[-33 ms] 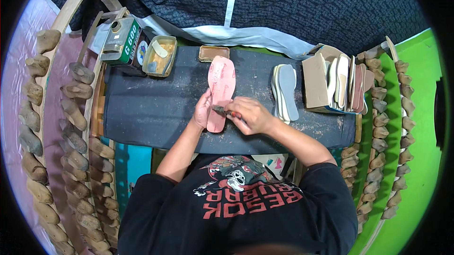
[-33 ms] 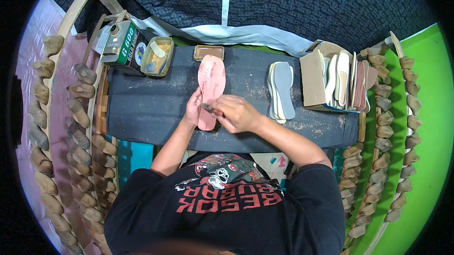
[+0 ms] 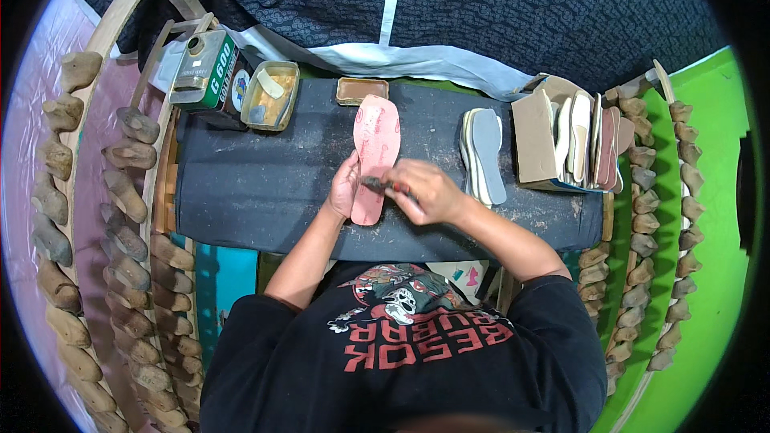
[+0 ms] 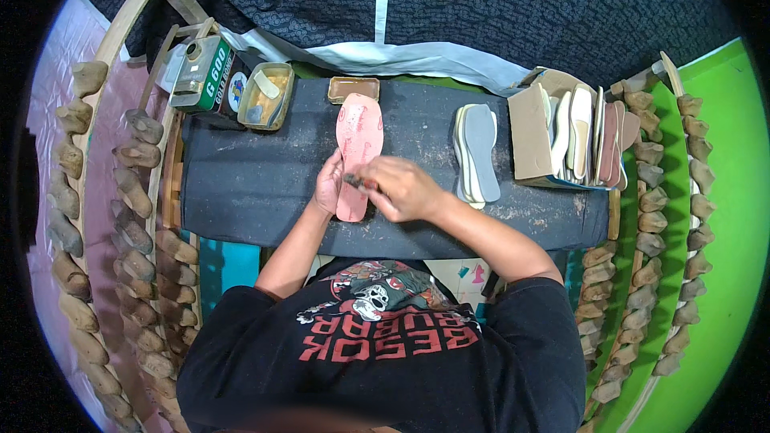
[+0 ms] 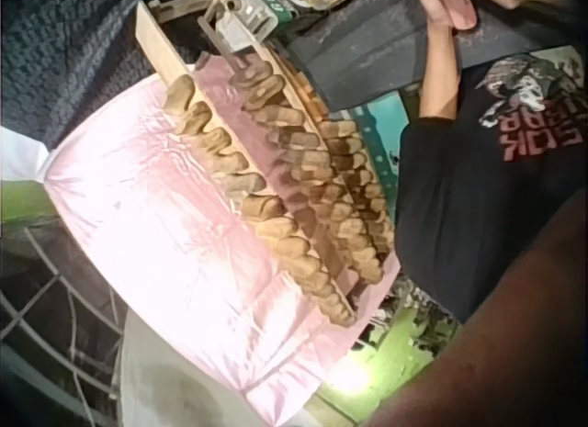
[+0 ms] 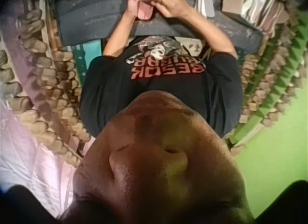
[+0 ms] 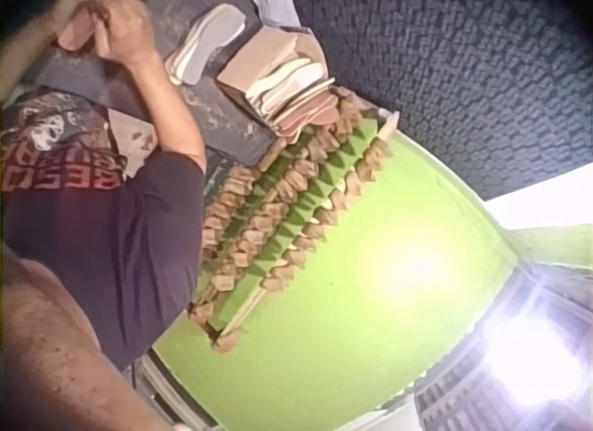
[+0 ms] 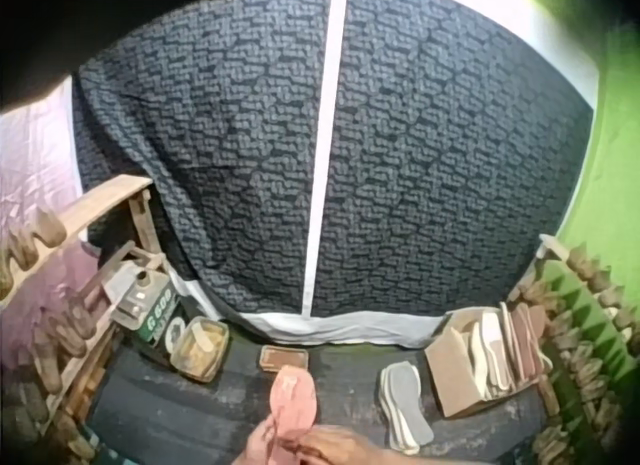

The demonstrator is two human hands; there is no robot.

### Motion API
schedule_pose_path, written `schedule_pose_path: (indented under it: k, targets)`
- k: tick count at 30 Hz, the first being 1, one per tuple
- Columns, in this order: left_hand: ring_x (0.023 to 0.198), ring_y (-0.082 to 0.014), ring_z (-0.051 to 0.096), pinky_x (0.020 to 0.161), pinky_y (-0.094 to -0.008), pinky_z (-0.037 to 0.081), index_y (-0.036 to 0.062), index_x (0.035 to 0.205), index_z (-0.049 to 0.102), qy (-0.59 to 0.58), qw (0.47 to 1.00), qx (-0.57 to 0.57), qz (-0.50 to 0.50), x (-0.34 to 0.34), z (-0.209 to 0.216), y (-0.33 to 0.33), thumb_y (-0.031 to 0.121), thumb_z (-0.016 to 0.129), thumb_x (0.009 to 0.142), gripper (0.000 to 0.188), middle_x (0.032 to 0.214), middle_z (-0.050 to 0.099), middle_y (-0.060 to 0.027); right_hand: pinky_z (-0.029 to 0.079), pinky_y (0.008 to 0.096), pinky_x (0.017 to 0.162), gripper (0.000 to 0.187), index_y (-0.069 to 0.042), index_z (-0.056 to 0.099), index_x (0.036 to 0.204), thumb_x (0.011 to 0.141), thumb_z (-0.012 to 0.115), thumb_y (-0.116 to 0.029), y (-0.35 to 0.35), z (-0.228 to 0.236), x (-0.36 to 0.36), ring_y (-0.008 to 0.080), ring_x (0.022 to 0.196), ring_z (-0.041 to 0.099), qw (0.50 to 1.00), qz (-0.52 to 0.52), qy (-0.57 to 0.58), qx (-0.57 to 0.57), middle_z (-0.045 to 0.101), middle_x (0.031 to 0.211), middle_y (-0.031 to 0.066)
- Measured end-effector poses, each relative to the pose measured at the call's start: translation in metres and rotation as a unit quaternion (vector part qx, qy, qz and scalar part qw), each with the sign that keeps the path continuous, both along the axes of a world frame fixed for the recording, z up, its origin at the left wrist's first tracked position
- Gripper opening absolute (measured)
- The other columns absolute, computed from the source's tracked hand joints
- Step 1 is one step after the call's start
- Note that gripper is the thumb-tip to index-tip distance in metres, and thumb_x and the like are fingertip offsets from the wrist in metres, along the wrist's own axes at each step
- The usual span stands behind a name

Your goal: Applying glue to shoe soles and insoles using a brush at a workbench in a shoe manufacturing facility.

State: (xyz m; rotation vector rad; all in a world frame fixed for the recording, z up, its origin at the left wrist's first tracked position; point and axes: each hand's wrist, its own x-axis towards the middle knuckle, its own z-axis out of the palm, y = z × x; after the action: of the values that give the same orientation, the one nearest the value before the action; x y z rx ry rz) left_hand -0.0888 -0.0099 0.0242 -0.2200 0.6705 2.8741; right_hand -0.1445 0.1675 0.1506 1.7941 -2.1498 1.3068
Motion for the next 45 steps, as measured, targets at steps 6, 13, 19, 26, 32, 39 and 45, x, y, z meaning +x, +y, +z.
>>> schedule_pose_path:
  k: [6,13,19,26,32,39,45]
  targets:
    - [0.099,-0.0316,0.072,0.083,-0.0429,0.061,0.0046,0.143,0.050,0.035,0.996,0.063,-0.058,-0.007,-0.014,0.008,0.048,0.036,0.105,0.059,0.129,0.066,-0.0166,0.054,0.0394,0.069,0.017,0.001,0.061,0.101,0.085,0.066,0.001,-0.010,0.011,-0.061,0.0327,0.074,0.065,0.993,-0.087,0.070,-0.044,0.066,0.088,0.0155]
    - [0.098,-0.0314,0.071,0.081,-0.0423,0.061,0.0030,0.142,0.052,0.079,0.992,0.021,-0.095,-0.009,-0.021,0.005,0.049,0.034,0.105,0.062,0.121,0.069,-0.0196,0.049,0.0417,0.063,0.021,0.000,0.059,0.099,0.080,0.068,0.001,-0.015,0.025,-0.067,0.0322,0.070,0.060,0.989,-0.095,0.100,-0.047,0.056,0.077,0.0129]
    - [0.111,-0.0257,0.068,0.087,-0.0408,0.059,0.0063,0.146,0.049,-0.051,0.998,0.005,0.036,-0.010,0.012,0.007,0.046,0.034,0.107,0.058,0.135,0.064,-0.0121,0.056,0.0420,0.075,0.021,0.001,0.062,0.101,0.082,0.069,-0.004,0.003,0.008,-0.010,0.0334,0.079,0.067,0.998,0.032,-0.004,0.048,0.067,0.089,0.0160]
    - [0.094,-0.0267,0.072,0.073,-0.0398,0.063,0.0079,0.143,0.052,0.050,0.997,-0.012,-0.060,-0.008,-0.016,0.000,0.057,0.034,0.106,0.064,0.122,0.069,-0.0146,0.055,0.0406,0.074,0.012,0.001,0.061,0.102,0.091,0.064,-0.005,-0.003,0.008,-0.070,0.0341,0.081,0.067,0.996,-0.082,0.011,-0.016,0.066,0.092,0.0172]
    - [0.089,-0.0267,0.073,0.071,-0.0392,0.063,0.0078,0.140,0.054,0.055,0.997,-0.026,-0.047,-0.001,-0.021,-0.003,0.059,0.033,0.106,0.065,0.119,0.070,-0.0118,0.055,0.0395,0.075,0.017,0.002,0.060,0.104,0.088,0.065,0.000,-0.005,0.006,-0.077,0.0333,0.083,0.068,0.994,-0.085,0.059,-0.016,0.067,0.095,0.0169]
    - [0.092,-0.0245,0.072,0.069,-0.0387,0.062,0.0074,0.141,0.053,0.028,0.999,-0.039,-0.022,-0.001,-0.019,-0.017,0.058,0.034,0.106,0.064,0.119,0.069,-0.0125,0.055,0.0396,0.076,0.021,0.002,0.059,0.108,0.088,0.066,-0.002,0.003,-0.002,-0.038,0.0340,0.082,0.067,1.000,0.017,-0.001,0.013,0.066,0.092,0.0179]
    - [0.088,-0.0285,0.073,0.069,-0.0413,0.063,0.0055,0.137,0.055,0.019,0.999,-0.038,-0.009,-0.002,-0.020,-0.013,0.058,0.036,0.105,0.065,0.105,0.072,-0.0167,0.053,0.0397,0.076,0.018,0.002,0.060,0.107,0.089,0.063,0.003,-0.012,0.005,-0.087,0.0325,0.084,0.067,0.996,-0.078,0.035,-0.030,0.066,0.096,0.0177]
